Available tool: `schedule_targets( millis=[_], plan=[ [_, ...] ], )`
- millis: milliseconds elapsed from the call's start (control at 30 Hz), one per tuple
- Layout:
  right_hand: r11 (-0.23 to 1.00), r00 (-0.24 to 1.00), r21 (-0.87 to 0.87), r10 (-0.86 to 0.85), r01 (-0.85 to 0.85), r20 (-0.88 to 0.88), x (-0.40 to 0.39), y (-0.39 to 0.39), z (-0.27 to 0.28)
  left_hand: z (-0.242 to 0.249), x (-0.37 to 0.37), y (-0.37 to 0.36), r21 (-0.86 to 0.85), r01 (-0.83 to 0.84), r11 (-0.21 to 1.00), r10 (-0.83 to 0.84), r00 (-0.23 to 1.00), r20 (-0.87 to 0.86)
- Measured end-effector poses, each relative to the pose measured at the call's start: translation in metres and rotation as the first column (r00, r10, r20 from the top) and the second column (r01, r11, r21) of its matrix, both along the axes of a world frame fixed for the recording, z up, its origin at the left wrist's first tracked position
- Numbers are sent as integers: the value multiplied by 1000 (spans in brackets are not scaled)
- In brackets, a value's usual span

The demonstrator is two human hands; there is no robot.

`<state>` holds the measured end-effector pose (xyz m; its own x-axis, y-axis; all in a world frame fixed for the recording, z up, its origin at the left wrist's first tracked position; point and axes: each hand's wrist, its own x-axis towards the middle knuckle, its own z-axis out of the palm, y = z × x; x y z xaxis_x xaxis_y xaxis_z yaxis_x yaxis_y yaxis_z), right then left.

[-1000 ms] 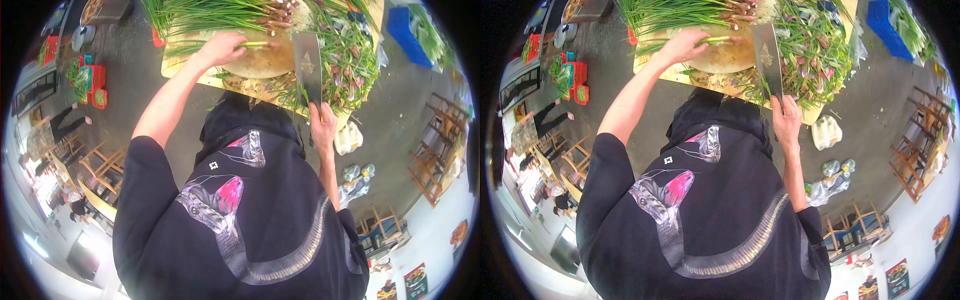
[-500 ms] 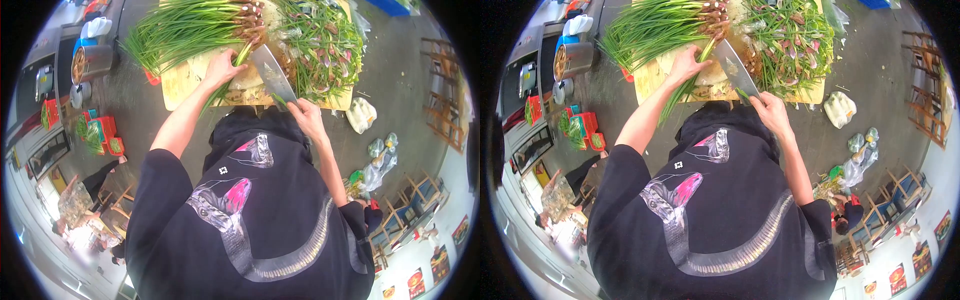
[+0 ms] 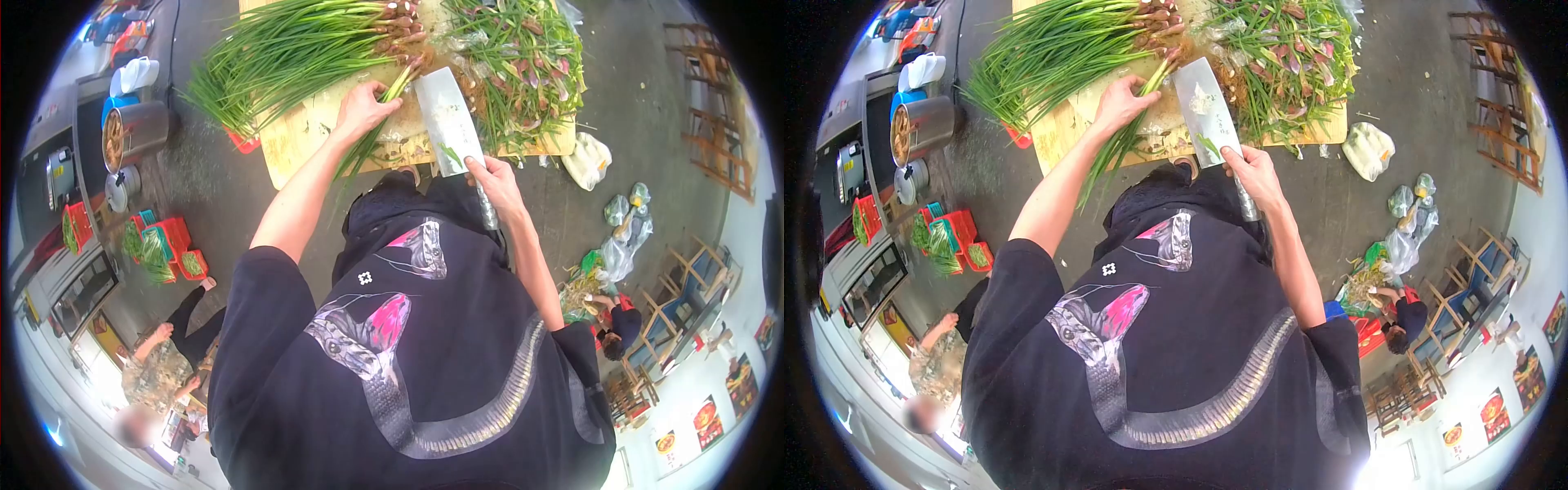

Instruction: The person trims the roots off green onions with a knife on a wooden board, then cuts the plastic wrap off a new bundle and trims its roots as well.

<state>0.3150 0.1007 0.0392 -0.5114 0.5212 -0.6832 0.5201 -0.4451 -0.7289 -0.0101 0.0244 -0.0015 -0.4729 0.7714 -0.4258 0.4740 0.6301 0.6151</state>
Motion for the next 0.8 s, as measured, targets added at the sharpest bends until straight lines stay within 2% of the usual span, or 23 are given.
schedule_targets(
  millis=[167, 467, 567, 667, 800],
  plan=[
    [998, 998, -16, -58, 59, 26, -5, -8, -1, -4, 9, -1, 83, -20, 996, 25, 999, -48],
    [999, 1000, -32, -23, 22, -15, 2, -10, -3, 6, 15, 3, 69, 22, 997, -14, 994, -109],
    [997, 997, -28, -73, 73, 4, 5, -12, 3, -1, 16, 3, 90, 31, 995, -18, 991, -133],
    [997, 997, -56, -52, 49, -64, 11, -10, 6, 1, 16, 2, 78, 16, 997, -5, 990, -142],
    [996, 999, -81, -26, 24, -23, 4, -5, 2, -8, 15, 3, 118, 39, 992, -20, 987, -158]
  ],
)
